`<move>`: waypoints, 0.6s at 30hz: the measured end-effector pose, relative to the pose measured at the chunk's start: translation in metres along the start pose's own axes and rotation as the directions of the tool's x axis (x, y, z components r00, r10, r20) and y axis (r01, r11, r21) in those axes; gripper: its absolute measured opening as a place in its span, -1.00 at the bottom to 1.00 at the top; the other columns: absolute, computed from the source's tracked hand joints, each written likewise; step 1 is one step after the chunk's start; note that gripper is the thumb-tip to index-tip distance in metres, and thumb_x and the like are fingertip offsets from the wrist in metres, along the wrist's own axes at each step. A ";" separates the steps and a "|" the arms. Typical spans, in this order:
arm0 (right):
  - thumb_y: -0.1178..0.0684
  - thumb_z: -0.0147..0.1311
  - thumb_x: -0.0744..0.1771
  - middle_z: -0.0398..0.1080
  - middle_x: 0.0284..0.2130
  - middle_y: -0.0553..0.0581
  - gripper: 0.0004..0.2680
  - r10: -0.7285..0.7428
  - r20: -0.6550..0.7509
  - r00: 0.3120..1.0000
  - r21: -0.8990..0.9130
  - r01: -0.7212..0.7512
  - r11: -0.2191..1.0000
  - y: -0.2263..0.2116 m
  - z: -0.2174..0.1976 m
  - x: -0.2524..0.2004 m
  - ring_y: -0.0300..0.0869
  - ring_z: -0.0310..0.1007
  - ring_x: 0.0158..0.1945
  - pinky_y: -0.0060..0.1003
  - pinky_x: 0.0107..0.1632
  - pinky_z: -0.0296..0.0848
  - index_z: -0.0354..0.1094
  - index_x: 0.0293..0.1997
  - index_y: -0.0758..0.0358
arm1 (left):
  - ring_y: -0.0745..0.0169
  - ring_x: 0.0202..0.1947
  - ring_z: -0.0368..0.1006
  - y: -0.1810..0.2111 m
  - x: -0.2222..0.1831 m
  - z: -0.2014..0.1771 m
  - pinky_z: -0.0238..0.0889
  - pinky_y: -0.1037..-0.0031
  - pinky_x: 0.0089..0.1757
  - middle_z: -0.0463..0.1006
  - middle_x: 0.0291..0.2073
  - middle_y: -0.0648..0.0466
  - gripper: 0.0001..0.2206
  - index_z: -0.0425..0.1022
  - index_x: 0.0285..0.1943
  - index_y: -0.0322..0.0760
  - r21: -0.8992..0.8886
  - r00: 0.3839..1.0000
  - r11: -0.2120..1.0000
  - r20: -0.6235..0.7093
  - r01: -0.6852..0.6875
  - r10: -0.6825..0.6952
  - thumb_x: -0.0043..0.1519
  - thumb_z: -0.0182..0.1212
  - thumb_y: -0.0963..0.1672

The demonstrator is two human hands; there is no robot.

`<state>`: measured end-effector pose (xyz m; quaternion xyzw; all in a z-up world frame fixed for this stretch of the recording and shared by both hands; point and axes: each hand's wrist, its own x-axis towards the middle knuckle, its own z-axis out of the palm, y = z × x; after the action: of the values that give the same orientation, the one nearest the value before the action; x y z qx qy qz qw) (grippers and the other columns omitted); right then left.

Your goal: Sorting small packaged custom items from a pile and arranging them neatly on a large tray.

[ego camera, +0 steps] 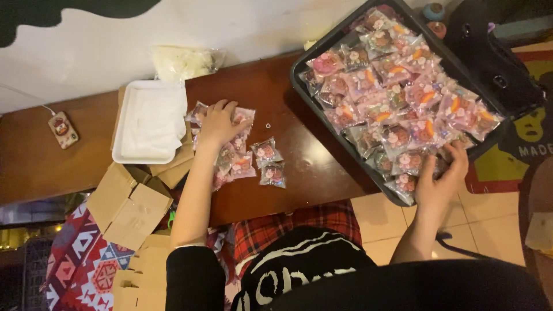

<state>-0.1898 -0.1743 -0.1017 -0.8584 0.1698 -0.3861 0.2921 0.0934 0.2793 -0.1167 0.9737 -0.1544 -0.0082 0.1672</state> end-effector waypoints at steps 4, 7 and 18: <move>0.15 0.11 0.46 0.22 0.40 0.40 -0.73 -0.010 -0.024 1.000 0.017 0.010 1.000 -0.002 0.002 0.002 0.21 0.17 0.49 0.02 0.50 0.17 0.23 0.32 0.35 | -0.17 0.23 0.36 0.010 -0.003 0.005 0.15 0.01 0.24 0.43 0.23 -0.02 -0.41 0.46 0.29 -0.10 -0.059 0.991 0.989 -0.010 -0.132 0.132 0.03 0.45 0.01; 0.16 0.12 0.44 0.23 0.37 0.41 -0.72 -0.031 -0.035 0.999 -0.025 0.030 0.999 0.000 0.002 0.003 0.22 0.17 0.47 0.03 0.49 0.17 0.25 0.31 0.35 | -0.17 0.18 0.41 0.041 -0.008 -0.010 0.33 0.17 0.09 0.40 0.21 -0.09 -0.44 0.45 0.25 -0.21 -0.344 0.961 0.899 -0.150 -0.271 0.232 0.00 0.40 -0.12; 0.16 0.11 0.40 0.26 0.33 0.39 -0.74 0.054 -0.028 0.998 -0.013 -0.054 0.998 -0.017 -0.001 0.007 0.21 0.17 0.47 0.02 0.48 0.13 0.28 0.23 0.34 | -0.20 0.29 0.36 0.280 0.008 -0.025 0.28 0.19 0.22 0.28 0.38 -0.20 -0.34 0.26 0.47 -0.22 -0.431 0.619 0.463 -0.363 -0.775 0.697 0.15 0.42 -0.14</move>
<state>-0.1852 -0.1656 -0.0862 -0.8501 0.1997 -0.3886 0.2940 0.0193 0.0337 -0.0006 0.7163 -0.5381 0.0868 0.4358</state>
